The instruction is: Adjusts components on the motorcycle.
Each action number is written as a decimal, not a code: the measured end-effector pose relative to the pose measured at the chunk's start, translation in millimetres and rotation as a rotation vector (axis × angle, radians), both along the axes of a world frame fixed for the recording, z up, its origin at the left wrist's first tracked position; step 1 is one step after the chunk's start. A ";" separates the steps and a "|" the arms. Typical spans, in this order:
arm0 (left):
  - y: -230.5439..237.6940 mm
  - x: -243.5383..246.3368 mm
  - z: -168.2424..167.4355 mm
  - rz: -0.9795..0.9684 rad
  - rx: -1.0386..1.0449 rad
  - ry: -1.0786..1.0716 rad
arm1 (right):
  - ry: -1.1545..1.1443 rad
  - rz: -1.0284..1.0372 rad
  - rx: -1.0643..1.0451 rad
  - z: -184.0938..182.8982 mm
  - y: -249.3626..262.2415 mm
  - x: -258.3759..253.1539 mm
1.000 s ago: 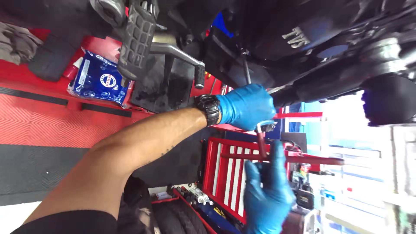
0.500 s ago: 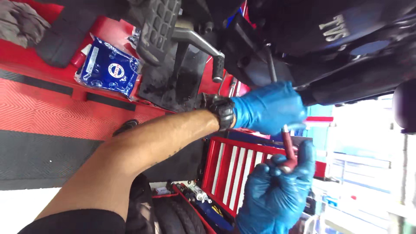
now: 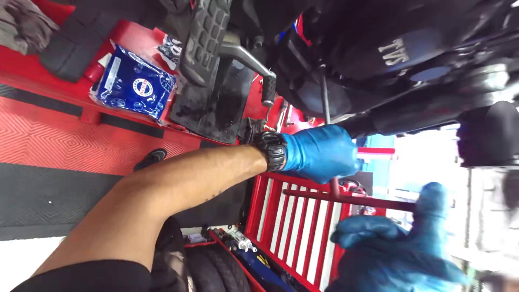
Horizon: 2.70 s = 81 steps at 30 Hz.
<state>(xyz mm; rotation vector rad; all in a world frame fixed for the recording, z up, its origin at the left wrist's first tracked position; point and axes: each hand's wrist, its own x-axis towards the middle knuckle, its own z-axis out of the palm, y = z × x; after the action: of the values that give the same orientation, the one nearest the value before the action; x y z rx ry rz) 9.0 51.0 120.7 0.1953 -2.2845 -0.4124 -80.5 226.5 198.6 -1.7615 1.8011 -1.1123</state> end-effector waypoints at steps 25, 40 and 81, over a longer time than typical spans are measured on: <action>-17.0 5.1 9.1 0.043 0.064 -0.158 | -0.022 0.159 0.182 -28.7 16.6 3.5; -29.8 12.2 11.4 0.040 0.058 -0.178 | 0.830 -0.088 -0.082 -2.8 1.0 -35.6; -93.1 -0.4 -94.3 1.172 -0.021 0.332 | -0.100 0.565 -0.033 -56.5 -93.4 -62.6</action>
<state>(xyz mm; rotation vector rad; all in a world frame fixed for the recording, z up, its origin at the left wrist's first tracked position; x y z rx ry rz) 8.6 -42.1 26.4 1.2514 -1.5036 0.1905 -143.1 133.1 142.1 -2.0121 1.1176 -0.9683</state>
